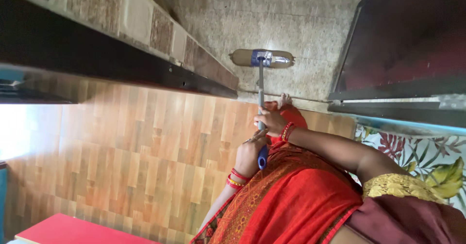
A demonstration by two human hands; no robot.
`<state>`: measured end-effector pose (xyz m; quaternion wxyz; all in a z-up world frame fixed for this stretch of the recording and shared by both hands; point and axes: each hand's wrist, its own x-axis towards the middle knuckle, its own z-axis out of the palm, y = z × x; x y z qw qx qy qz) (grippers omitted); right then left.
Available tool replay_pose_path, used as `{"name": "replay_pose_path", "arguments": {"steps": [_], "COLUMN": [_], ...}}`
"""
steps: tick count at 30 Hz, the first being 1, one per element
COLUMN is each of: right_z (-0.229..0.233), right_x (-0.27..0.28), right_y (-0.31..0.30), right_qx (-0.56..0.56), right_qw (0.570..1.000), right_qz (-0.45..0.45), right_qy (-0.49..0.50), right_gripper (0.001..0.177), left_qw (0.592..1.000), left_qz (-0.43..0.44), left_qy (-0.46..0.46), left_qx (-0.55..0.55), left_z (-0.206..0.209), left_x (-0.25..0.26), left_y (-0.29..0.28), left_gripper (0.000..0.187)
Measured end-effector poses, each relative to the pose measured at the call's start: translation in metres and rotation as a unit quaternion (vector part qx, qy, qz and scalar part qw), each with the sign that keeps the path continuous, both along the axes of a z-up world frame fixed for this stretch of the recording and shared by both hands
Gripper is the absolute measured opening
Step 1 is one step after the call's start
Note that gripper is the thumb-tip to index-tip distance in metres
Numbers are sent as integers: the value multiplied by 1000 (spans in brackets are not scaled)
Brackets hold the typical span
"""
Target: The person mops the floor in a hallway and then inside a bathroom using a mop, moving buckets aside and turning on a faucet to wet the mop head.
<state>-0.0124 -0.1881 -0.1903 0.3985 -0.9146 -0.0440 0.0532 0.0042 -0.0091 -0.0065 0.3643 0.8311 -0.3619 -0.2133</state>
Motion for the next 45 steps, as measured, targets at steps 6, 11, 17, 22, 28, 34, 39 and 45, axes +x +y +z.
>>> {"name": "replay_pose_path", "arguments": {"steps": [6, 11, 17, 22, 28, 34, 39, 45], "right_z": [-46, -76, -73, -110, -117, -47, 25, 26], "right_x": [50, 163, 249, 213, 138, 50, 11, 15], "right_y": [-50, -114, -174, -169, -97, 21, 78, 76], "right_qx": [-73, 267, 219, 180, -44, -42, -53, -57], "right_qw": [997, 924, 899, 928, 993, 995, 994, 991], "right_qz": [11, -170, -208, -180, -27, 16, 49, 76], "right_qy": [-20, 216, 317, 271, 106, 83, 87, 95], "right_gripper": [15, 20, 43, 36, 21, 26, 30, 30], "left_qw": [1000, 995, 994, 994, 995, 996, 997, 998], "left_qz": [11, 20, 22, 2, -28, -60, -69, -4], "left_qy": [-7, -5, -97, -33, -21, 16, 21, 58], "left_qx": [-5, 94, 42, 102, 95, 63, 21, 15], "left_z": [-49, -115, -186, -201, -144, -51, 11, 13], "left_x": [36, 115, 181, 151, 89, 39, 10, 5], "left_y": [-48, -120, -185, -173, -94, 24, 85, 81], "left_gripper": [18, 18, 20, 24, 26, 24, 25, 21]}}
